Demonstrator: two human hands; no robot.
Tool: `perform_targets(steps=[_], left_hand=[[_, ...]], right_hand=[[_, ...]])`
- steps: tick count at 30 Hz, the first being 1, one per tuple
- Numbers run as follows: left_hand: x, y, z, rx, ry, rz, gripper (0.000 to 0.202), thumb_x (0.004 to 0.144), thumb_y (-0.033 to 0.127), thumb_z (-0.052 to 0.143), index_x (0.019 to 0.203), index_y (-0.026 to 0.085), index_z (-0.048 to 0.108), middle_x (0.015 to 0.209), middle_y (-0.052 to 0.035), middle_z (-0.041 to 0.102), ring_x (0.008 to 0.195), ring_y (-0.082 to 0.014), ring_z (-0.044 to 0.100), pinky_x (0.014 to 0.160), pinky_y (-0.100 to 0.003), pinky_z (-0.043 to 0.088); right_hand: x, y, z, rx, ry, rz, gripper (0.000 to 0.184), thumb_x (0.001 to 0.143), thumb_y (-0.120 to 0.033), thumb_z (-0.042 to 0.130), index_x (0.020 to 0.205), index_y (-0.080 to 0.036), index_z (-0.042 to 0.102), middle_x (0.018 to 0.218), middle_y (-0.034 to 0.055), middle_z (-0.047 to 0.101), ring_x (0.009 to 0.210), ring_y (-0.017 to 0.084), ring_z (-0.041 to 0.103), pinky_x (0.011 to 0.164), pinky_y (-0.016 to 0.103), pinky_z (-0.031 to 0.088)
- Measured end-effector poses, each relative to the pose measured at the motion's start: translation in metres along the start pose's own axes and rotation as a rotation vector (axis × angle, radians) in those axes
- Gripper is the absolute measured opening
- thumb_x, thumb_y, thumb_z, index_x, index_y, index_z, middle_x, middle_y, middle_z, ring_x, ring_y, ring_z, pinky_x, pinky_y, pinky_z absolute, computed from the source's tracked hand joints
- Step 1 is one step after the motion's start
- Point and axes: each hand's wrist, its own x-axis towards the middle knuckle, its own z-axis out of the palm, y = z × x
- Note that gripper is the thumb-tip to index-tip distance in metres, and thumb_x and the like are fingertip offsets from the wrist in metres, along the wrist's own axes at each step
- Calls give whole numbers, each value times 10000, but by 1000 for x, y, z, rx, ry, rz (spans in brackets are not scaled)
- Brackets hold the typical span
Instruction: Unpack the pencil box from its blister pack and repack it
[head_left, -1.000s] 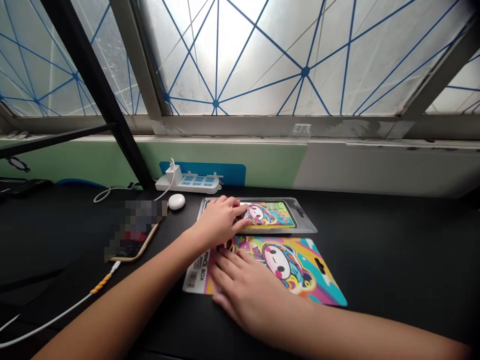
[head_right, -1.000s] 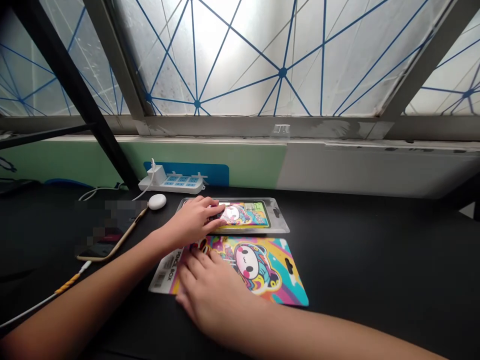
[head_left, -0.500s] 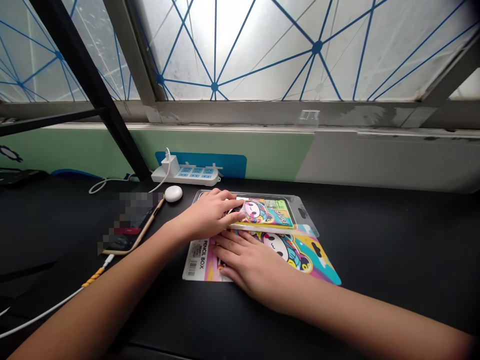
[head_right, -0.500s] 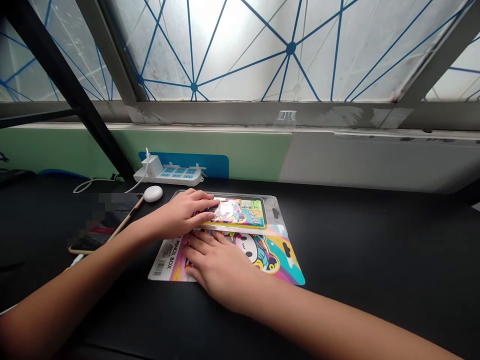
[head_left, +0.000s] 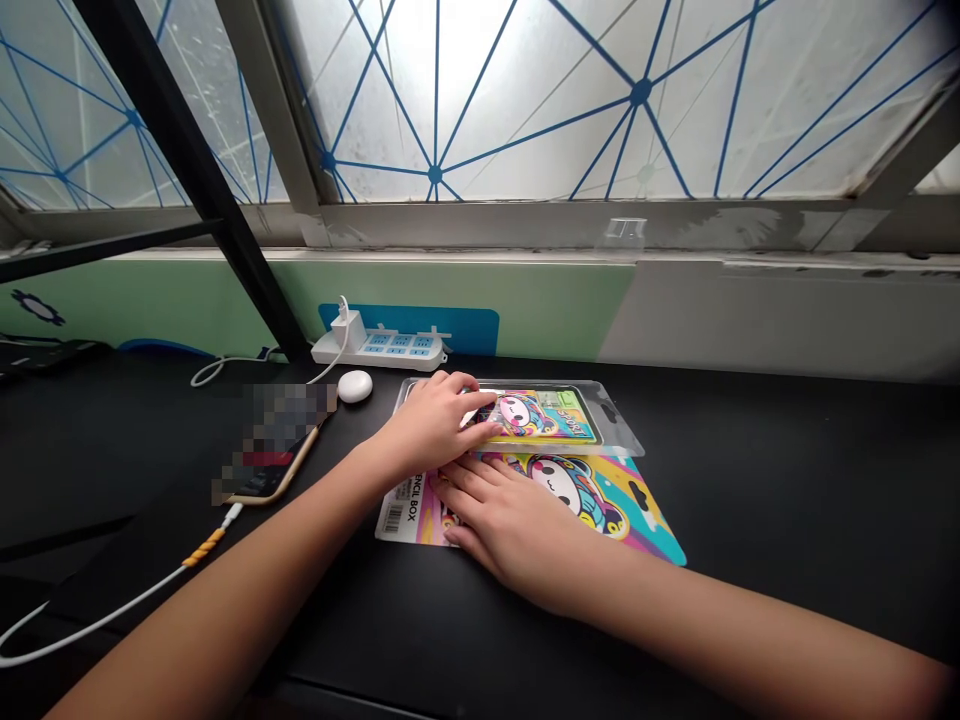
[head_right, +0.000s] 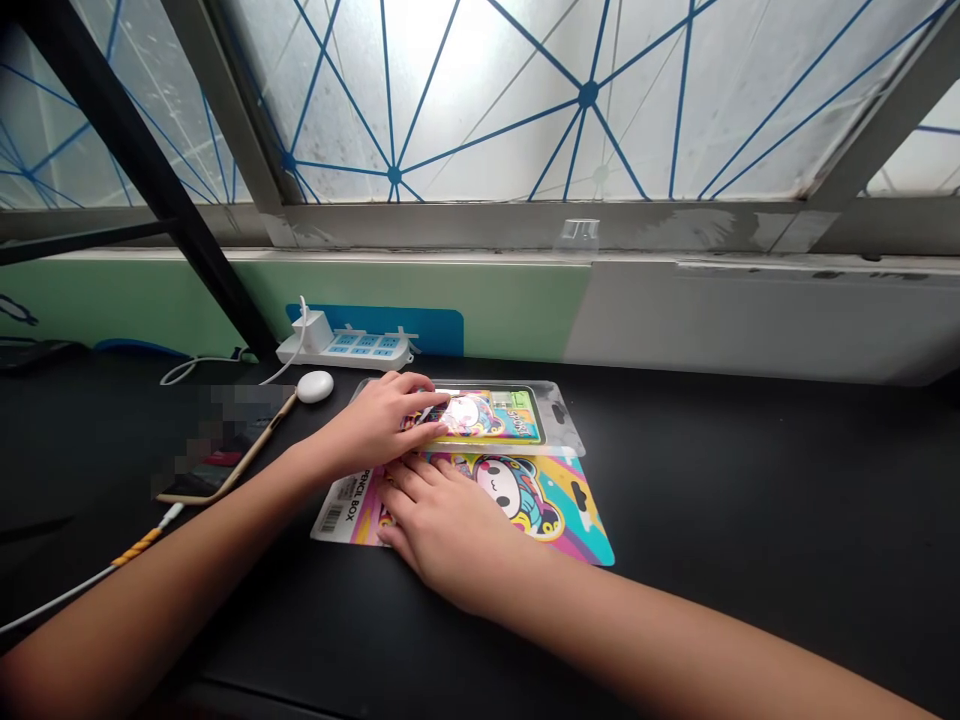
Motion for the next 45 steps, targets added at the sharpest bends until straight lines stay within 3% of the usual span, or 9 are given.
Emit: perform_targets(steps=[8, 14, 17, 20, 25, 30, 37, 42, 45], left_hand=[[-3, -4, 0, -11, 12, 21, 406, 1007, 475, 560, 1345, 278, 666, 1334, -83, 625, 1195, -293, 555, 1026, -483, 450], [-5, -5, -4, -22, 5, 34, 420, 1006, 478, 561, 1354, 265, 660, 1333, -85, 620, 1193, -291, 556, 1043, -469, 445], [-6, -5, -4, -18, 7, 33, 421, 1008, 474, 557, 1359, 262, 651, 1341, -86, 615, 1209, -294, 544, 1051, -465, 441], [-6, -4, -3, -13, -3, 36, 432, 1010, 496, 544, 1359, 262, 645, 1347, -84, 611, 1210, -296, 537, 1052, -462, 439], [-5, -4, -2, 0, 2, 38, 458, 1013, 523, 523, 1367, 254, 630, 1370, -84, 607, 1221, -301, 525, 1086, -482, 402], [-5, -3, -2, -1, 10, 30, 446, 1008, 511, 543, 1330, 217, 637, 1371, -83, 619, 1227, -296, 529, 1088, -457, 401], [-4, -8, -12, 86, 53, -43, 463, 1000, 550, 543, 1304, 214, 640, 1314, -102, 653, 1198, -305, 584, 1001, -458, 456], [-3, -23, -20, 158, 103, -100, 451, 962, 584, 593, 1188, 204, 685, 1163, -105, 710, 1120, -323, 632, 916, -452, 487], [-3, -27, -24, 116, 158, -66, 455, 877, 583, 717, 1106, 191, 696, 1051, -86, 728, 1003, -291, 662, 851, -407, 507]], right_hand=[[-1, 9, 8, -60, 79, -97, 392, 1064, -337, 418, 1336, -127, 606, 1346, 145, 662, 1305, 284, 556, 1146, 470, 410], [0, 10, -9, -272, 183, -192, 310, 1043, -213, 413, 917, -168, 692, 870, 77, 694, 829, 222, 621, 785, 378, 495], [-1, 38, -32, -269, 198, 11, 361, 1047, -277, 402, 864, -179, 697, 862, 91, 679, 843, 248, 609, 794, 411, 473], [-5, 85, -53, -176, 108, 362, 348, 1007, -429, 492, 1084, -164, 705, 1050, 142, 670, 981, 313, 621, 838, 457, 492], [-17, 133, -68, -66, 3, 435, 584, 849, -704, 611, 1144, -211, 716, 1111, 133, 646, 985, 300, 650, 830, 422, 552], [-17, 128, -69, 23, -38, 488, 767, 691, -781, 695, 1205, -212, 688, 1176, 154, 599, 1091, 353, 592, 930, 483, 525], [-16, 130, -63, -92, 84, 443, 678, 627, -746, 780, 1032, -222, 638, 1101, 117, 608, 1015, 334, 584, 899, 495, 497], [-21, 118, -58, -174, 207, 421, 627, 621, -612, 874, 1015, -248, 549, 1077, 99, 656, 994, 336, 603, 806, 447, 516], [-21, 110, -61, -174, 252, 377, 474, 741, -461, 844, 1013, -251, 519, 1011, 81, 675, 923, 309, 631, 728, 409, 527]])
